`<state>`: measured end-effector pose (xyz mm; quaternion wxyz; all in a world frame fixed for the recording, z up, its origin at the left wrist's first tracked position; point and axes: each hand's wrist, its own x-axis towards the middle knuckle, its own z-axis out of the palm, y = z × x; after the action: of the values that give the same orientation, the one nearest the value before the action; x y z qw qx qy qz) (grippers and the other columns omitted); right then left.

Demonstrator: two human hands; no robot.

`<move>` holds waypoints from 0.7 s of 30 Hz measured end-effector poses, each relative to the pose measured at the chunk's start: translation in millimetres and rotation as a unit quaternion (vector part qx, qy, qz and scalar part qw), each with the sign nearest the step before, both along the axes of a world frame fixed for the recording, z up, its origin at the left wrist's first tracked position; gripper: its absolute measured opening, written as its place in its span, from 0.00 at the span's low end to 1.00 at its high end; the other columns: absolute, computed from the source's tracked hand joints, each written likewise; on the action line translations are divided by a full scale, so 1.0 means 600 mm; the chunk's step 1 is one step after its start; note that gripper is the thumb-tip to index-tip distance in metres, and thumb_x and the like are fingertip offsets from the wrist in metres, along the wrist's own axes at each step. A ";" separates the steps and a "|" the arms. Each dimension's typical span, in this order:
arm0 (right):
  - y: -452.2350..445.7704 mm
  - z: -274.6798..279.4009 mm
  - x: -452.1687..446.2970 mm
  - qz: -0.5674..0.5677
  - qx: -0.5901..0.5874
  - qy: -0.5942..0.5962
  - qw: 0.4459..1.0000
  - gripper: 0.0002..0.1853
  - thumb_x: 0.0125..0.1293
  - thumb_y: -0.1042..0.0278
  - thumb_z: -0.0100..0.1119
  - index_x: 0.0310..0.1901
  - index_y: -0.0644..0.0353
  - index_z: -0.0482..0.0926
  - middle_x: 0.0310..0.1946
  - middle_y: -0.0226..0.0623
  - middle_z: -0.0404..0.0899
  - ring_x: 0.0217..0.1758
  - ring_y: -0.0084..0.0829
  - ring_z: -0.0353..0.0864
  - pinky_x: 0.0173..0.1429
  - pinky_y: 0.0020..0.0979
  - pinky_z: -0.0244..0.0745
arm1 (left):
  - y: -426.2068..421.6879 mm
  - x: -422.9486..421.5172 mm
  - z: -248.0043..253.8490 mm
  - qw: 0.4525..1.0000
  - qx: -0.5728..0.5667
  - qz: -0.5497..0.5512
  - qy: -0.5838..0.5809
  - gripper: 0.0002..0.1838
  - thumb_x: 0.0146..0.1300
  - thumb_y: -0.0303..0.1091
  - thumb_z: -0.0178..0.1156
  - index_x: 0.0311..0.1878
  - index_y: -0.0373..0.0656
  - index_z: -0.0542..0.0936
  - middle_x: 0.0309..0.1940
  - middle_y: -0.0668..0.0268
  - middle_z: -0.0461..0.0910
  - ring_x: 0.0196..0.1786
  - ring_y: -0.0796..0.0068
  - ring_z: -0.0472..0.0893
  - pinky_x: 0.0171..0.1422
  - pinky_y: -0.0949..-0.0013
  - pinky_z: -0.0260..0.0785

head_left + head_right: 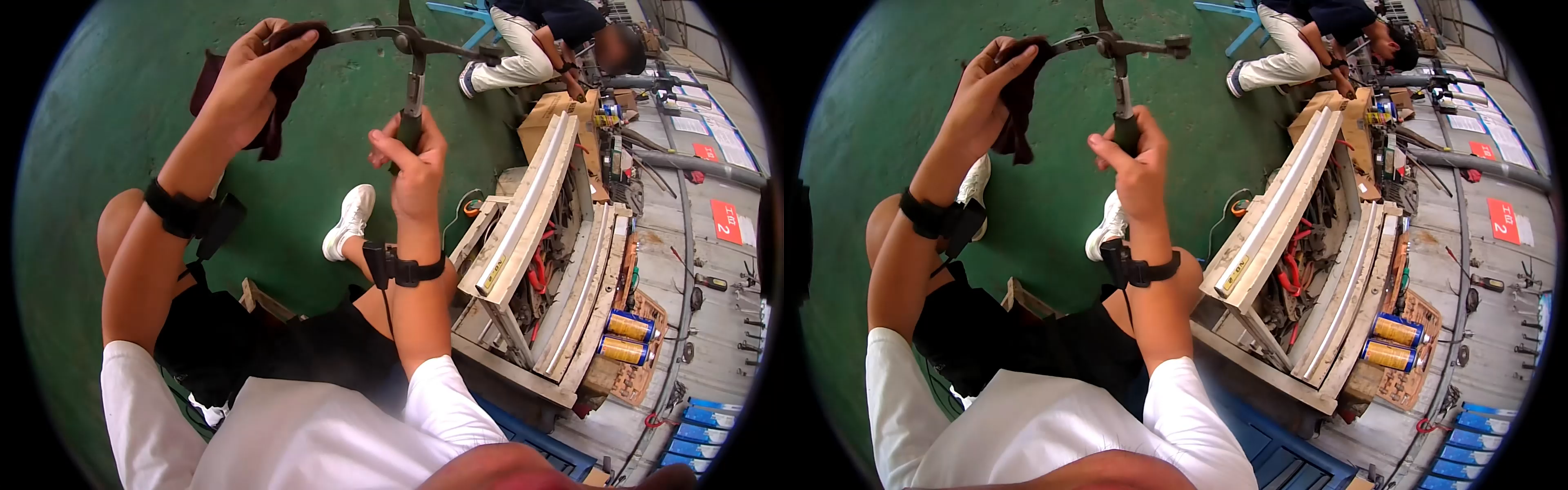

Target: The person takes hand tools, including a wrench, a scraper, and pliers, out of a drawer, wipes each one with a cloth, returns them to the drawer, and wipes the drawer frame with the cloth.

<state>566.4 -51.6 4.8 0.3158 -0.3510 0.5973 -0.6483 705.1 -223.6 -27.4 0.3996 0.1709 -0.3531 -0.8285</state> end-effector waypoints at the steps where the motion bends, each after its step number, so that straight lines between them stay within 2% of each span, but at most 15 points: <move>1: -0.002 -0.003 0.003 0.027 -0.006 -0.008 1.000 0.09 0.61 0.77 0.65 0.34 0.59 0.72 0.21 0.26 0.70 0.21 0.17 0.67 0.27 0.23 0.62 | -0.001 -0.001 0.000 1.000 -0.010 -0.012 0.019 0.07 0.68 0.29 0.64 0.37 0.46 0.74 0.38 0.72 0.81 0.40 0.85 0.80 0.36 0.78 0.69; 2: -0.001 -0.005 0.005 0.052 -0.012 -0.015 0.998 0.08 0.61 0.77 0.64 0.32 0.59 0.72 0.19 0.27 0.70 0.19 0.19 0.67 0.27 0.25 0.64 | 0.000 -0.006 0.004 0.999 -0.010 0.027 0.018 0.07 0.67 0.33 0.65 0.38 0.46 0.75 0.32 0.68 0.81 0.37 0.79 0.82 0.35 0.72 0.71; 3: -0.002 -0.003 0.009 0.052 -0.008 -0.015 0.999 0.08 0.61 0.77 0.64 0.32 0.59 0.72 0.19 0.27 0.70 0.19 0.19 0.67 0.27 0.25 0.64 | 0.003 -0.005 0.018 0.999 -0.007 0.027 0.019 0.07 0.67 0.33 0.65 0.38 0.46 0.75 0.32 0.68 0.81 0.37 0.79 0.82 0.35 0.72 0.71; 5: -0.004 0.000 0.017 0.059 0.025 -0.005 0.998 0.14 0.61 0.74 0.67 0.25 0.59 0.69 0.15 0.21 0.67 0.17 0.13 0.63 0.22 0.22 0.56 | 0.010 0.002 0.030 0.999 0.003 0.022 0.045 0.05 0.70 0.33 0.61 0.44 0.44 0.78 0.37 0.73 0.81 0.38 0.84 0.80 0.43 0.76 0.71; 6: -0.005 -0.006 0.014 0.053 0.046 0.012 0.997 0.15 0.60 0.73 0.67 0.23 0.58 0.69 0.14 0.20 0.66 0.16 0.12 0.62 0.21 0.22 0.54 | 0.004 -0.001 0.016 0.998 -0.016 0.020 0.061 0.07 0.72 0.36 0.60 0.45 0.43 0.79 0.37 0.72 0.82 0.40 0.82 0.80 0.47 0.75 0.71; 9: -0.008 -0.031 0.010 0.033 0.037 0.054 0.997 0.14 0.60 0.73 0.66 0.23 0.58 0.69 0.14 0.20 0.66 0.15 0.12 0.61 0.20 0.21 0.53 | -0.006 0.006 -0.007 0.999 0.025 0.014 0.042 0.08 0.72 0.37 0.60 0.44 0.42 0.79 0.38 0.71 0.82 0.41 0.81 0.81 0.48 0.75 0.71; 11: -0.003 -0.030 0.014 0.021 0.026 0.033 0.999 0.14 0.60 0.73 0.66 0.23 0.58 0.69 0.14 0.20 0.66 0.15 0.12 0.61 0.20 0.21 0.53 | 0.004 0.005 -0.007 0.999 0.042 0.022 0.020 0.10 0.71 0.40 0.61 0.43 0.42 0.79 0.36 0.69 0.83 0.39 0.80 0.82 0.44 0.72 0.72; 13: 0.003 -0.021 0.012 0.003 0.012 0.013 1.000 0.14 0.60 0.73 0.66 0.23 0.57 0.69 0.13 0.21 0.66 0.15 0.13 0.61 0.19 0.21 0.54 | 0.014 0.002 0.011 0.986 0.139 0.092 -0.010 0.16 0.71 0.46 0.60 0.37 0.41 0.75 0.27 0.68 0.75 0.27 0.73 0.75 0.31 0.69 0.72; 14: 0.005 -0.019 0.009 -0.012 -0.001 0.001 1.000 0.13 0.60 0.73 0.65 0.23 0.57 0.70 0.13 0.22 0.64 0.14 0.15 0.61 0.20 0.23 0.55 | 0.014 0.003 0.016 0.986 0.137 0.091 -0.016 0.16 0.71 0.46 0.60 0.37 0.41 0.75 0.27 0.68 0.75 0.27 0.73 0.75 0.31 0.69 0.72; 16: 0.008 -0.013 0.006 -0.038 -0.020 -0.019 0.999 0.14 0.61 0.72 0.64 0.23 0.57 0.69 0.12 0.24 0.62 0.13 0.18 0.61 0.21 0.24 0.57 | 0.020 0.008 0.025 0.993 0.099 0.069 -0.008 0.18 0.76 0.48 0.53 0.34 0.46 0.73 0.23 0.71 0.70 0.22 0.75 0.70 0.25 0.71 0.65; 19: 0.015 -0.007 -0.005 -0.056 -0.022 -0.004 0.998 0.14 0.61 0.72 0.66 0.23 0.56 0.70 0.12 0.24 0.62 0.13 0.18 0.61 0.21 0.24 0.57 | 0.014 0.016 0.040 0.994 0.047 0.062 -0.081 0.17 0.76 0.47 0.53 0.34 0.46 0.73 0.21 0.74 0.70 0.21 0.80 0.70 0.23 0.74 0.62; 21: 0.022 0.005 -0.006 -0.063 0.000 0.002 0.998 0.15 0.62 0.71 0.67 0.23 0.55 0.70 0.12 0.24 0.62 0.13 0.17 0.60 0.20 0.23 0.56 | 0.006 0.013 0.049 0.995 0.009 0.075 -0.072 0.16 0.76 0.48 0.53 0.35 0.46 0.74 0.21 0.75 0.70 0.21 0.82 0.70 0.23 0.75 0.62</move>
<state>563.1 -38.3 7.5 0.2729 -0.3137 0.6193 -0.6660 713.1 -220.0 2.1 0.4325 0.2595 -0.3597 -0.7850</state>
